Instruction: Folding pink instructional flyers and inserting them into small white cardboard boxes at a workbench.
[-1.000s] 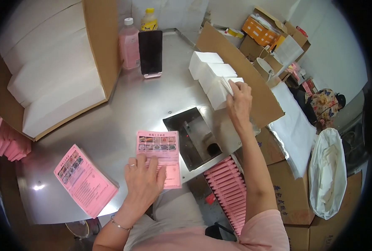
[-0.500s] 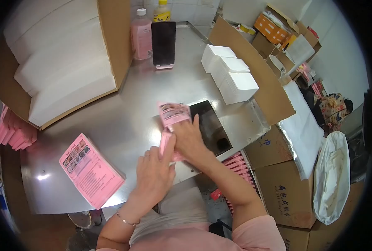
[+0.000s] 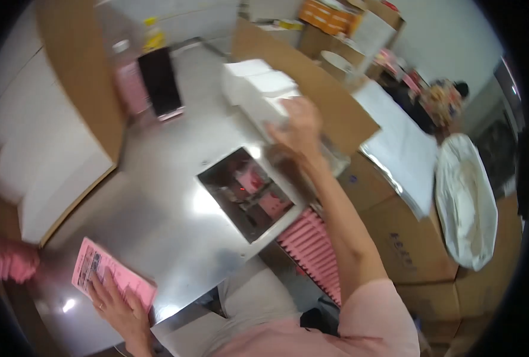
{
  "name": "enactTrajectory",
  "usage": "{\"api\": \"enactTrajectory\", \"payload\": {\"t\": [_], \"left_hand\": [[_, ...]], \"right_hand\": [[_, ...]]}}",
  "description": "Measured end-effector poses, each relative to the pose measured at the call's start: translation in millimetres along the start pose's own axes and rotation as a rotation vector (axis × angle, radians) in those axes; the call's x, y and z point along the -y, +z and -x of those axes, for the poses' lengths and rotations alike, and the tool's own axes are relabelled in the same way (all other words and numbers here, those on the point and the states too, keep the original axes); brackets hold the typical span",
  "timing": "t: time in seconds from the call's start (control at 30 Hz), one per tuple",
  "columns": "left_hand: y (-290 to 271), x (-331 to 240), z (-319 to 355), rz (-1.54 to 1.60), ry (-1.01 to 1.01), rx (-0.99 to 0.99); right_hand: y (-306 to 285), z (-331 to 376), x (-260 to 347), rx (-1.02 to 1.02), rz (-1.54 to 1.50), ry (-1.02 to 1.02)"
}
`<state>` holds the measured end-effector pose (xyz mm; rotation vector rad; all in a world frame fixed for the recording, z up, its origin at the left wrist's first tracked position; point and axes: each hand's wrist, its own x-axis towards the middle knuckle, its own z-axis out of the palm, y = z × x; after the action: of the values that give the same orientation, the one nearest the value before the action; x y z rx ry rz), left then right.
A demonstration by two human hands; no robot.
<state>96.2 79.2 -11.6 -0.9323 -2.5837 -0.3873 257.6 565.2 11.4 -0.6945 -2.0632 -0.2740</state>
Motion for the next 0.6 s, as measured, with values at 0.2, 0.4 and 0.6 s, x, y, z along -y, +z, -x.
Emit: {"api": "enactTrajectory", "payload": {"t": [0.2,0.4,0.6], "left_hand": [[-6,0,-27,0.120,-0.035,0.090],[-10,18,-40,0.051,0.065,0.151],[0,41,-50,0.174,0.112,0.139]], "right_hand": [[-34,20,21,0.232,0.029,0.077],[-68,32,19,0.112,0.206,0.001],[-76,20,39,0.238,0.136,0.033]]}}
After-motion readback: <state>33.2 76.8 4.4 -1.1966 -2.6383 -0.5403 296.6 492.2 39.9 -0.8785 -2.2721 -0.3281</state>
